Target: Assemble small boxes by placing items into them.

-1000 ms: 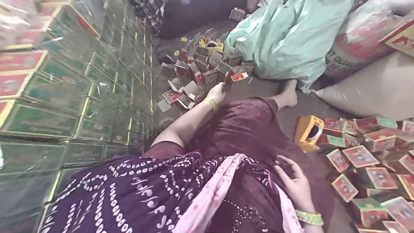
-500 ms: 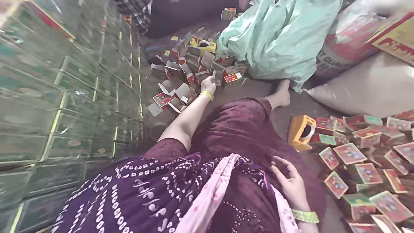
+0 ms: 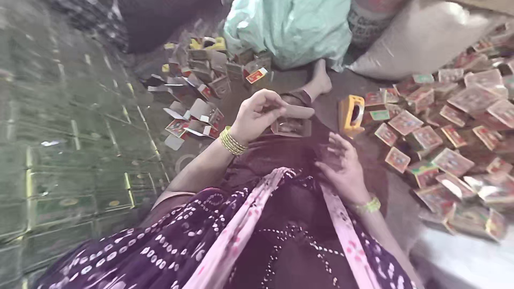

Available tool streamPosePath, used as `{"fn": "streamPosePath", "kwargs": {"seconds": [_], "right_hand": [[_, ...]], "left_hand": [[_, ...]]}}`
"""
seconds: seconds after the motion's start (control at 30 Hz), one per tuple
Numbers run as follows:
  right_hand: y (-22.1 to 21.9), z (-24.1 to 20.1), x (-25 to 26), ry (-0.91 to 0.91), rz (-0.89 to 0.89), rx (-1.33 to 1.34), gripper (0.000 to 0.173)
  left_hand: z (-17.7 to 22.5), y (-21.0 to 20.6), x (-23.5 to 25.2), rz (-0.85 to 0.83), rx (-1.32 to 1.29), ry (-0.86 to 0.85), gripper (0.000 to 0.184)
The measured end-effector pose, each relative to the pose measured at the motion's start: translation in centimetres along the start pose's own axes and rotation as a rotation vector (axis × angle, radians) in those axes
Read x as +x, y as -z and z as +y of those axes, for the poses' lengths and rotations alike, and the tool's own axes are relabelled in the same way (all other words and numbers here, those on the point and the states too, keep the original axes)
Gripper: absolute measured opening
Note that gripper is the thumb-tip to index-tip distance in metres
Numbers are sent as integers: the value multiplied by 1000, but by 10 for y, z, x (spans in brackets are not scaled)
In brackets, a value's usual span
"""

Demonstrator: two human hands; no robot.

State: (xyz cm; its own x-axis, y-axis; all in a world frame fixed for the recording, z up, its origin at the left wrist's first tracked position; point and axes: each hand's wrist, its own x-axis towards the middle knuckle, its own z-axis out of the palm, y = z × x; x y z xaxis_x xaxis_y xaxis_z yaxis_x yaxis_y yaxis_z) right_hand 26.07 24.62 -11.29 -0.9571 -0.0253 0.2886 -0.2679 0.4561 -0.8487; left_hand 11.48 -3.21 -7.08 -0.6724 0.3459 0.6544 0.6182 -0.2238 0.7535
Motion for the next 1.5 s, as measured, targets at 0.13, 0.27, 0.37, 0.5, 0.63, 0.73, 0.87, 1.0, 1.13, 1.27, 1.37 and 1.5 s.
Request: {"fn": "streamPosePath", "kwargs": {"seconds": [0.13,0.27,0.37,0.5,0.63,0.73,0.87,1.0,1.13,1.27,1.37,1.5], "right_hand": [[16,-17,-14,139,37,-165,68],[33,-20,-50,-36,192,-54,59],[35,-12,-79,-188,309,120,63],[60,-5,-117,-339,287,-78,44],[128,30,-185,-940,273,-628,42],[161,68,-243,-1408,168,-893,39],[169,103,-294,-1593,333,-885,46],[160,108,-296,-1518,471,-908,43],[162,110,-298,-1482,452,-909,51],[162,98,-292,-1526,411,-899,55],[163,83,-282,-1566,397,-876,52],[158,55,-243,-1155,584,-675,38]], "left_hand": [[9,-77,-2,-120,-306,148,27],[-14,-133,-19,-330,-528,420,91],[-28,-165,-44,-598,-311,637,107],[-46,-182,-62,-767,-61,669,89],[-72,-171,-70,-743,-16,742,97],[-75,-172,-67,-709,-10,771,97],[-76,-179,-71,-754,-35,723,94],[-79,-175,-77,-777,18,570,95],[-68,-171,-72,-746,56,600,92],[-68,-171,-70,-774,56,493,81],[-68,-171,-70,-759,-6,471,78],[-69,-171,-69,-734,-55,546,79]]}}
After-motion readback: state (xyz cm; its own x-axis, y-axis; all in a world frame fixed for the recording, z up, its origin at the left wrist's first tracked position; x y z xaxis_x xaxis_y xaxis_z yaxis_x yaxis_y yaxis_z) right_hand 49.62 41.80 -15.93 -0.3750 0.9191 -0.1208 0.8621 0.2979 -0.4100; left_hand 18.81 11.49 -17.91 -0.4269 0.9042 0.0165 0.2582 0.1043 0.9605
